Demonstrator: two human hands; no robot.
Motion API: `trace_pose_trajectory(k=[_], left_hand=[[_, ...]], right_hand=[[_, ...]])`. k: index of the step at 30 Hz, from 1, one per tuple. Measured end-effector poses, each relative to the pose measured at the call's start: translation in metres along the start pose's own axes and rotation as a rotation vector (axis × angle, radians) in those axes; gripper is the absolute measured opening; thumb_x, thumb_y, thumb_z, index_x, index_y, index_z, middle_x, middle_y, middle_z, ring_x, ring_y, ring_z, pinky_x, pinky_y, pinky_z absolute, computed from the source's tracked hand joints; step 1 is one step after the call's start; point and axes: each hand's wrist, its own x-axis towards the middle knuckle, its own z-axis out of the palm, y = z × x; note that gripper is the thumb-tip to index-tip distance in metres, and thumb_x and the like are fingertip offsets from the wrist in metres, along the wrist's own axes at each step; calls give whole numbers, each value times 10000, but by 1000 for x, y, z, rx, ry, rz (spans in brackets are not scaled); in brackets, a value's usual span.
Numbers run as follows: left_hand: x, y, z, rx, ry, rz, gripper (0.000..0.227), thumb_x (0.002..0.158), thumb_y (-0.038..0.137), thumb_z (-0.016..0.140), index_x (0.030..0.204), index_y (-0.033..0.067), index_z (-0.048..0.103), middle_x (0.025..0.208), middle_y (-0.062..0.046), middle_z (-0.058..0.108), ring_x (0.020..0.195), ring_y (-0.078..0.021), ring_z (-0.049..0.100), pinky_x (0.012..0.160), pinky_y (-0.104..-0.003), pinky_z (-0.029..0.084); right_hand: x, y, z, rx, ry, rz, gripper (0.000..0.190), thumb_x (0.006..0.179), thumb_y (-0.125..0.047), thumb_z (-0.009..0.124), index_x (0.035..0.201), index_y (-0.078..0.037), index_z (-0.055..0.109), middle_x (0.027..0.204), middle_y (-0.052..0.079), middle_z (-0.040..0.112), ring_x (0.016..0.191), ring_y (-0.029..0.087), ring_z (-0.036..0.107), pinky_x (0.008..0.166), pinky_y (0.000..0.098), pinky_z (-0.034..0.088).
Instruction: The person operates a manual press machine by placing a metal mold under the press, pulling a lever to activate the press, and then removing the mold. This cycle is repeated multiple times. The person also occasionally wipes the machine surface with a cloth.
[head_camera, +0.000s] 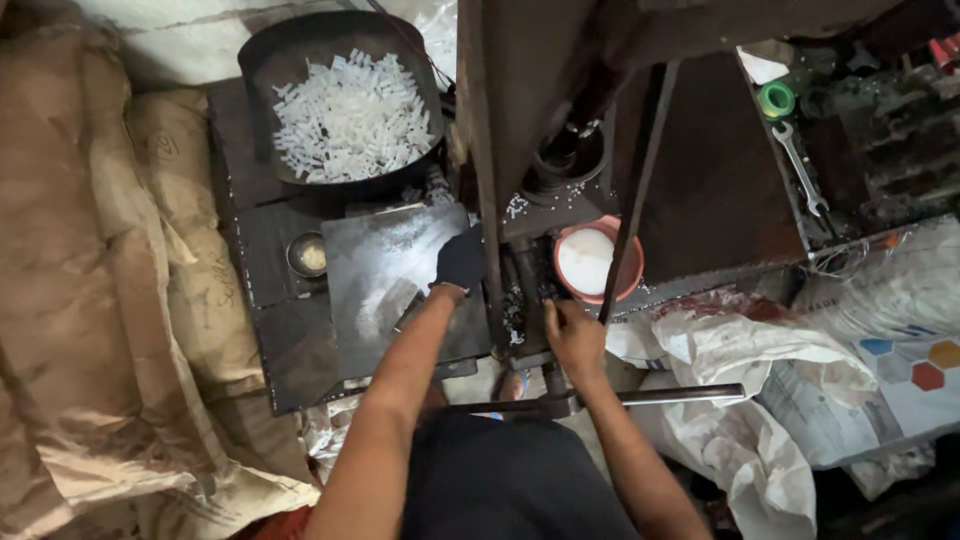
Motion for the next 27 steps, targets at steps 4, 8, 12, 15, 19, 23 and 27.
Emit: trace_pose_trajectory(k=[4,8,12,15,19,23,27], left_hand=[[-30,9,-3,-53,149,-43,369,944,315,580,1238,119,690,1023,-202,741,940,-425,694,826,-526,536],[-84,24,-17,-85,255,-179,387,958,378,614,1228,113,701,1013,-211,741,920,-411,701,814,-506,547],[-151,24,-43,-52,244,-364,397,954,373,648,1271,141,703,980,-208,746,893,-396,712,794,-490,549],[-197,13,-58,-161,311,-304,391,980,324,684,1297,96,673,966,-201,744,861,-370,726,758,-462,558],[-236,-11,-71,-434,251,-389,474,931,222,648,1385,87,620,966,-181,740,838,-319,722,771,-425,571],[-240,-45,-91,-320,525,-289,436,997,221,622,1403,65,595,1145,-201,705,1001,-319,691,883,-428,552],[-205,-76,-125,-424,313,-278,393,1066,340,590,1375,100,631,1177,-167,729,1071,-301,709,904,-413,540]], right_hand=[[-1,-4,-8,88,36,-206,173,960,-246,702,947,-79,744,874,122,732,735,320,709,625,397,547],[-12,-9,-19,224,-136,-15,188,934,-230,731,960,-50,779,830,137,746,664,265,718,595,351,540],[-33,-29,-7,544,-376,50,253,980,-261,711,978,-18,784,862,114,786,741,193,748,663,302,584],[-53,-46,21,775,-652,113,361,1011,-307,683,1233,-23,693,1035,116,766,914,168,711,804,312,579],[-54,-64,95,780,-627,59,796,1018,-347,686,1604,-51,236,1442,182,522,1271,208,574,1003,373,521],[-39,-62,160,766,-760,314,979,947,-386,737,1616,-102,81,1325,208,619,1181,238,649,1039,382,492],[-50,-68,187,778,-778,506,918,906,-332,740,1599,-138,169,1268,215,671,1131,251,655,999,401,511]])
